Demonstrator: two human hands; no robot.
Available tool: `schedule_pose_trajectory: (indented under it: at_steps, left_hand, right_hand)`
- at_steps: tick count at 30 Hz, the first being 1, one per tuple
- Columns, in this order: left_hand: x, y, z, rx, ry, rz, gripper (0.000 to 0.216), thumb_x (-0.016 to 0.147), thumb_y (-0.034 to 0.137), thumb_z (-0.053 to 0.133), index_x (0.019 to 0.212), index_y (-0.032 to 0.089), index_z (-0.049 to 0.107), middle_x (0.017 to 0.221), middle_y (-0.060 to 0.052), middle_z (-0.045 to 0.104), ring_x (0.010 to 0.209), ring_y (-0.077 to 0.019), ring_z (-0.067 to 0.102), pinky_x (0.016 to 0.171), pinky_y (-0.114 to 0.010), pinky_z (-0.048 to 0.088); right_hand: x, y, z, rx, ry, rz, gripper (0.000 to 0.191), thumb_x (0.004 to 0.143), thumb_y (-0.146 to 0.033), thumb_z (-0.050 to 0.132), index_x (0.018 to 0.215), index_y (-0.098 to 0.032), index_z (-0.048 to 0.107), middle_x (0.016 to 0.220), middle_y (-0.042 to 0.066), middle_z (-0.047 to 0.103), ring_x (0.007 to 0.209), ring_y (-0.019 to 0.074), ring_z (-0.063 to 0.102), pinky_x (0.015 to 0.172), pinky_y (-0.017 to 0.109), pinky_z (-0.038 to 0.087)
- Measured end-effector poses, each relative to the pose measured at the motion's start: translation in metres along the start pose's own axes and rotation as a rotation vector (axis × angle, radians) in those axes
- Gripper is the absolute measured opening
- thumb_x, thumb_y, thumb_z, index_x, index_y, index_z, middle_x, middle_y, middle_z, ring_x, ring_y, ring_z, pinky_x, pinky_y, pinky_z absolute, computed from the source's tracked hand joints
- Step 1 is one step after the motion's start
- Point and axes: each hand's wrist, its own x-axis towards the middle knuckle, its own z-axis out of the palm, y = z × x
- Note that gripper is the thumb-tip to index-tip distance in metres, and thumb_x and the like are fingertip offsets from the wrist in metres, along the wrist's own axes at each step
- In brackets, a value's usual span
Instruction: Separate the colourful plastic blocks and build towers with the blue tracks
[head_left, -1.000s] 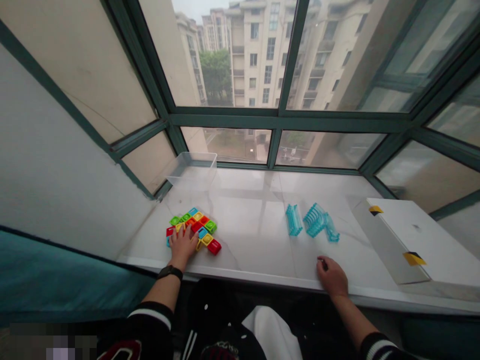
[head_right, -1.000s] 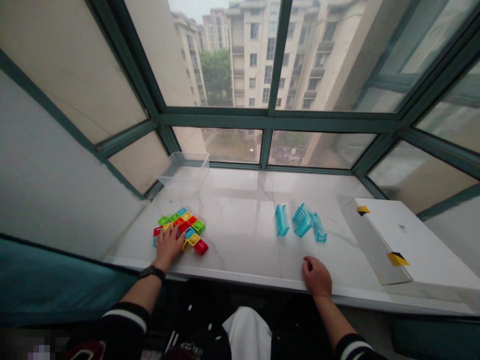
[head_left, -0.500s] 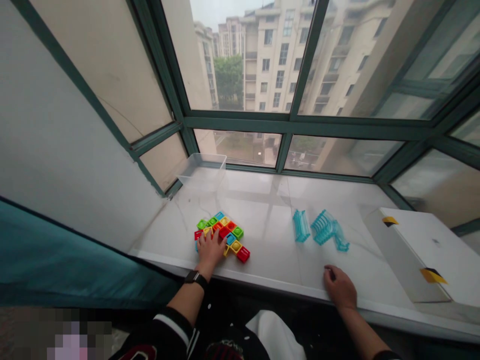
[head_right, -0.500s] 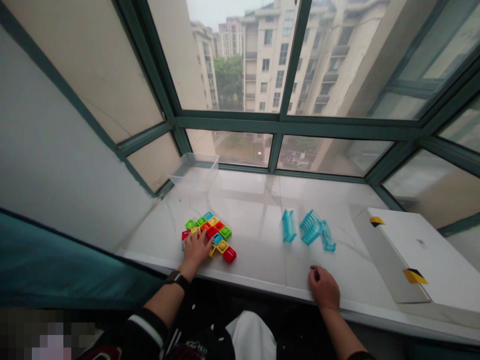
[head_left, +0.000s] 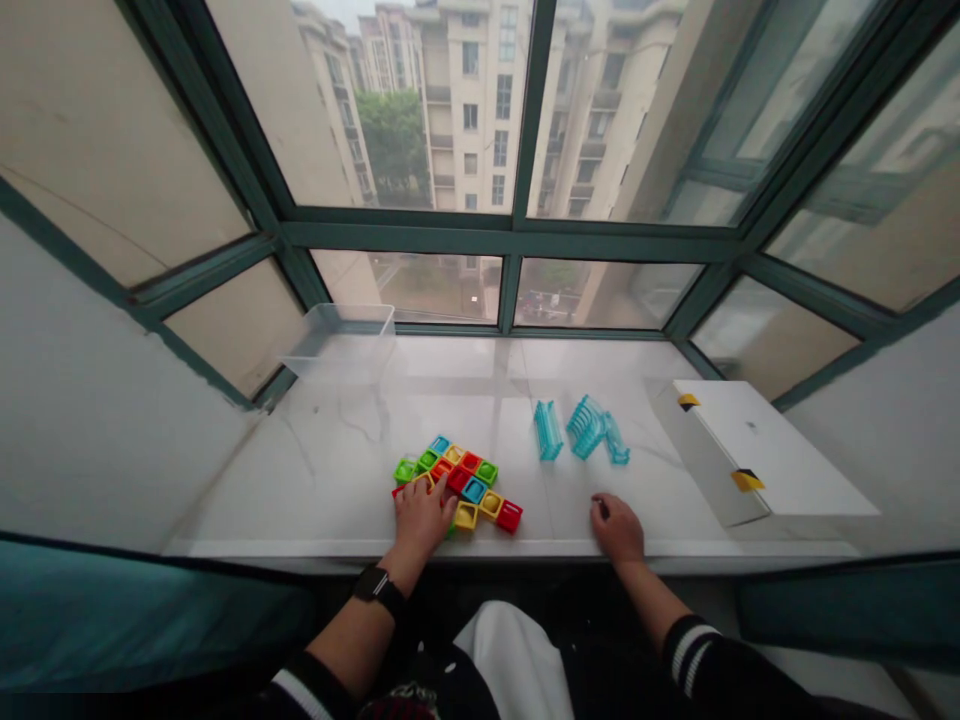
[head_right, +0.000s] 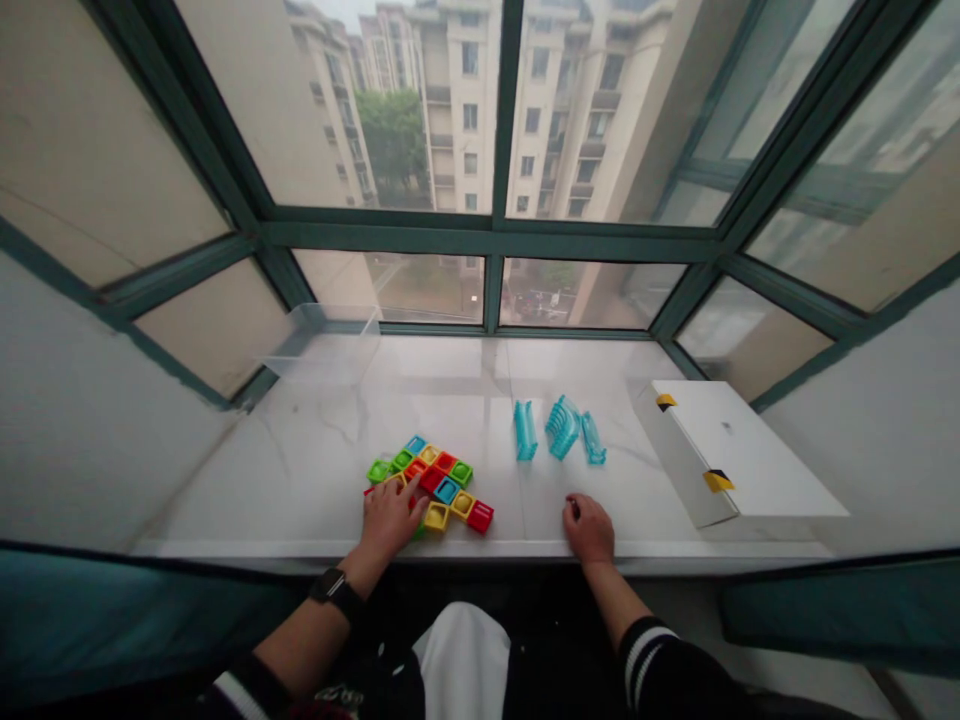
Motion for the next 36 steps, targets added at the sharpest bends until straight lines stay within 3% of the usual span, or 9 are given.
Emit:
schedule_pose_trajectory:
  at_steps: [4,6,10,13,23,26,29,32,36]
  left_hand:
    - [0.005,0.008,-0.005,-0.023,-0.041,0.032,0.043,0.098,0.043,0.058,0.138,0.030,0.066,0.119,-0.014,0.064,0.108,-0.0324,0.059,0.094,-0.046,0.045]
    - [0.009,0.009,-0.005,-0.034,0.000,0.048,0.041,0.099,0.043,0.057,0.135,0.029,0.069,0.128,-0.016,0.062,0.114,-0.0333,0.059,0.098,-0.047,0.045]
    - [0.019,0.014,0.004,-0.060,0.113,0.131,0.058,0.096,0.055,0.057,0.146,0.026,0.061,0.157,-0.017,0.048,0.144,-0.0396,0.041,0.122,-0.057,0.026]
    - [0.027,0.022,0.016,-0.078,0.079,0.198,0.074,0.093,0.065,0.058,0.156,0.029,0.049,0.167,-0.012,0.038,0.155,-0.0417,0.025,0.127,-0.061,0.010]
    - [0.030,0.036,0.030,-0.093,0.011,0.178,0.077,0.094,0.073,0.047,0.157,0.029,0.049,0.171,-0.010,0.033,0.159,-0.0418,0.018,0.127,-0.062,0.007]
    - [0.030,0.036,0.028,-0.096,0.011,0.177,0.077,0.093,0.073,0.047,0.156,0.029,0.050,0.170,-0.010,0.034,0.158,-0.0417,0.019,0.127,-0.062,0.007]
    - [0.030,0.036,0.027,-0.099,0.008,0.174,0.076,0.093,0.073,0.048,0.155,0.030,0.051,0.170,-0.010,0.034,0.158,-0.0416,0.018,0.127,-0.062,0.006]
    - [0.030,0.036,0.027,-0.111,0.012,0.171,0.076,0.093,0.074,0.048,0.155,0.030,0.051,0.170,-0.010,0.035,0.158,-0.0414,0.019,0.127,-0.062,0.007]
    - [0.030,0.036,0.026,-0.127,0.012,0.168,0.077,0.091,0.074,0.051,0.154,0.030,0.052,0.170,-0.010,0.035,0.158,-0.0414,0.019,0.127,-0.062,0.008]
  right_hand:
    - [0.000,-0.001,0.000,0.002,0.002,0.004,0.031,0.093,-0.031,0.046,0.103,-0.018,0.072,0.103,0.011,0.076,0.096,0.0262,0.068,0.091,0.038,0.048]
    - [0.000,0.000,0.000,0.005,0.001,0.004,0.031,0.093,-0.031,0.046,0.104,-0.018,0.072,0.103,0.011,0.076,0.096,0.0263,0.068,0.091,0.038,0.048]
    - [0.001,0.001,0.000,0.010,-0.003,0.010,0.031,0.093,-0.031,0.046,0.103,-0.019,0.072,0.101,0.011,0.076,0.094,0.0264,0.068,0.089,0.038,0.048]
    - [0.001,0.000,0.000,0.012,-0.001,0.009,0.030,0.092,-0.031,0.046,0.102,-0.019,0.072,0.100,0.010,0.076,0.093,0.0264,0.068,0.089,0.038,0.049]
    - [0.004,-0.002,-0.007,0.108,-0.025,0.031,0.030,0.093,-0.036,0.049,0.102,-0.019,0.073,0.097,0.010,0.075,0.091,0.0266,0.068,0.091,0.042,0.052]
    - [0.007,-0.024,-0.006,0.283,-0.048,0.024,0.034,0.094,-0.040,0.051,0.112,-0.019,0.071,0.099,0.010,0.073,0.091,0.0256,0.068,0.086,0.041,0.056]
    - [0.011,-0.066,0.005,0.474,-0.171,-0.089,0.044,0.093,-0.044,0.060,0.130,-0.020,0.065,0.119,0.013,0.069,0.101,0.0258,0.068,0.078,0.038,0.059]
    - [0.016,-0.108,0.019,0.494,-0.304,-0.198,0.059,0.086,-0.041,0.073,0.141,-0.022,0.058,0.137,0.015,0.063,0.113,0.0273,0.066,0.094,0.043,0.058]
    - [0.021,-0.137,0.026,0.408,-0.388,-0.264,0.051,0.084,-0.028,0.076,0.133,-0.022,0.065,0.126,0.012,0.070,0.117,0.0289,0.065,0.108,0.048,0.050]
